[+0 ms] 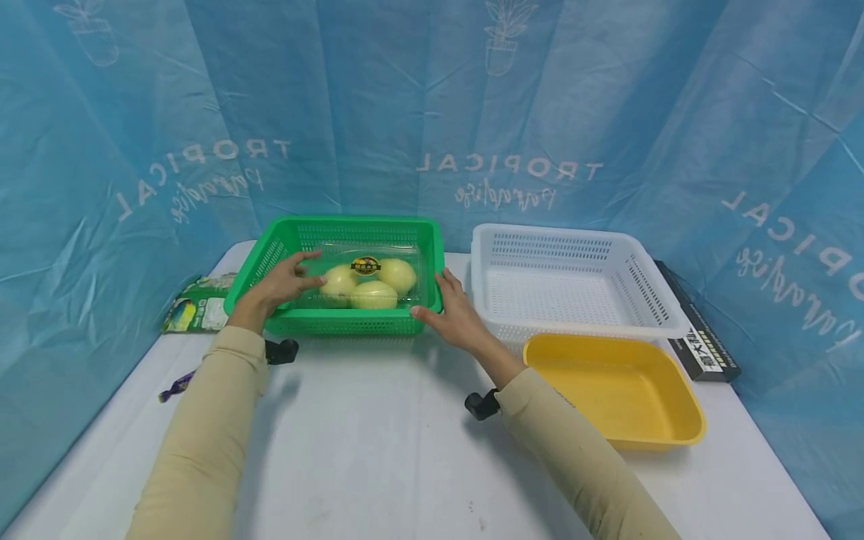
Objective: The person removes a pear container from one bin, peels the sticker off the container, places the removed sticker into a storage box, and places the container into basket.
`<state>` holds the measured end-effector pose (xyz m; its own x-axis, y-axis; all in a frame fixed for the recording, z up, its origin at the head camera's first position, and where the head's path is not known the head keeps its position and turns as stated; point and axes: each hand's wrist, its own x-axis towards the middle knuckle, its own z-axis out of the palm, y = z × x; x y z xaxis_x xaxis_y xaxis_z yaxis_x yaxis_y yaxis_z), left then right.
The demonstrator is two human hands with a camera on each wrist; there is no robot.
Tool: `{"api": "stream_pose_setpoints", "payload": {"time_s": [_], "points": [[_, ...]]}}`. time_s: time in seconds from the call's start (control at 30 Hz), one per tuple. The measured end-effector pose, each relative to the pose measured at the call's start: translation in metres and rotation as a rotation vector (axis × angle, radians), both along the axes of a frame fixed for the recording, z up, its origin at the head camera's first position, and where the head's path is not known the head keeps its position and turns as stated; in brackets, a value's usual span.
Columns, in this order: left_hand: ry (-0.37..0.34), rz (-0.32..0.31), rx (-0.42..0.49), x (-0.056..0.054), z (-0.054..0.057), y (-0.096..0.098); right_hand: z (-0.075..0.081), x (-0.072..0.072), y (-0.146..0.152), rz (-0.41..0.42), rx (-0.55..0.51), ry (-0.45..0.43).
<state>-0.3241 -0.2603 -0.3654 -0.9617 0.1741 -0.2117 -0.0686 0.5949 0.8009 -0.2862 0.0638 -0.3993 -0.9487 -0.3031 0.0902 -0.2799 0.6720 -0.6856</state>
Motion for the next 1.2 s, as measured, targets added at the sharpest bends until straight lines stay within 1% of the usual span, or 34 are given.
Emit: {"api": "stream_pose_setpoints", "payload": {"time_s": [0.27,0.43,0.63,0.83,1.03,1.2], "points": [[0.058,0.017,0.016,0.004,0.002,0.0,0.001,0.0,0.0,0.006,-0.002,-0.016],[0.102,0.014,0.028,0.006,0.003,0.0,0.0,0.0,-0.001,-0.002,-0.004,-0.01],[0.149,0.04,0.052,0.008,0.007,0.005,0.001,0.0,0.0,0.004,-0.007,-0.012],[0.164,0.075,0.091,0.007,0.007,0.008,0.001,0.0,0.001,0.01,0.008,0.0],[0.178,0.094,0.127,0.005,0.003,0.009,0.0,-0.001,0.001,0.017,0.008,0.005],[0.192,0.079,0.174,0.005,0.002,0.011,0.0,-0.001,0.002,0.017,0.009,0.0]]}}
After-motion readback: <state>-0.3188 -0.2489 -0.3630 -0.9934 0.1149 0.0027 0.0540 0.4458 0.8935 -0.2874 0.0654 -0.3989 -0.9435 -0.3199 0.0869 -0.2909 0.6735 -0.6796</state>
